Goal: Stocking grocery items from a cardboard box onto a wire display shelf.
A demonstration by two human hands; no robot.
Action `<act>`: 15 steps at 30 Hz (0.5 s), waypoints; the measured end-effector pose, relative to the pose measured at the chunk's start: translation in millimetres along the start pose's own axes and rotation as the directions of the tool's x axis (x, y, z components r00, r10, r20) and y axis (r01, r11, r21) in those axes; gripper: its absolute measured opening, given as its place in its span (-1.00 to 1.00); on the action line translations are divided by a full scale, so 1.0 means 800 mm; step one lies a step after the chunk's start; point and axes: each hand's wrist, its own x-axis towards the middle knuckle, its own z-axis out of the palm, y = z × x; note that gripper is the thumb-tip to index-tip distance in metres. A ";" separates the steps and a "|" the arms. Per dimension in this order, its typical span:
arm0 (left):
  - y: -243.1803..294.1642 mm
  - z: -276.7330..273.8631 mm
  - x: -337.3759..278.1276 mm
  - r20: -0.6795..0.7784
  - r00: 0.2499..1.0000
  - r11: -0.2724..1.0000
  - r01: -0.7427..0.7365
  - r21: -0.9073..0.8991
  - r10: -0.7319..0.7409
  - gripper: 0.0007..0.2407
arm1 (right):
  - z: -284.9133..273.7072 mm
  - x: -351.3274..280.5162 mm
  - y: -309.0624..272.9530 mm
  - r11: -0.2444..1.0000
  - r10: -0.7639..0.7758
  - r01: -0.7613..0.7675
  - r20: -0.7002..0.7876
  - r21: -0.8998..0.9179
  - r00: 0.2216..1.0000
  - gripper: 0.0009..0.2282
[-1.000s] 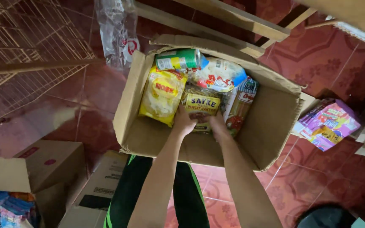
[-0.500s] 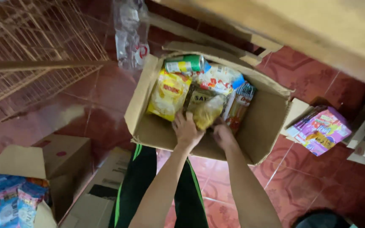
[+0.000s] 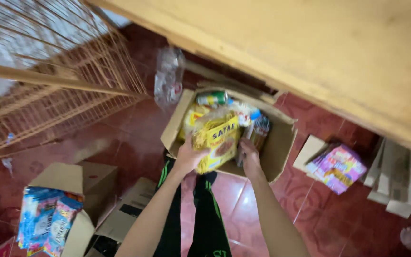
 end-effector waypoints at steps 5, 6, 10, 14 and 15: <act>0.013 -0.056 -0.046 0.227 0.967 0.906 -0.012 -0.423 0.119 -0.34 | 0.084 -0.094 -0.114 0.998 0.016 -0.026 0.168 0.059 0.986 -0.58; 0.031 -0.069 -0.066 0.289 0.952 0.892 0.044 -0.449 0.099 -0.37 | 0.113 -0.129 -0.148 0.981 0.186 -0.191 0.097 0.046 0.978 -0.52; 0.090 -0.110 -0.125 0.293 0.936 0.884 -0.041 -0.467 0.198 -0.38 | 0.159 -0.205 -0.199 0.989 0.151 -0.147 0.236 -0.036 0.960 -0.48; 0.132 -0.139 -0.184 0.104 0.977 0.839 -0.105 -0.534 0.188 -0.46 | 0.206 -0.248 -0.226 0.983 -0.045 0.088 0.254 -0.164 0.966 -0.48; 0.132 -0.142 -0.192 -0.023 0.974 0.849 -0.208 -0.485 0.225 -0.49 | 0.217 -0.253 -0.230 0.945 -0.127 0.180 0.202 -0.272 0.971 -0.49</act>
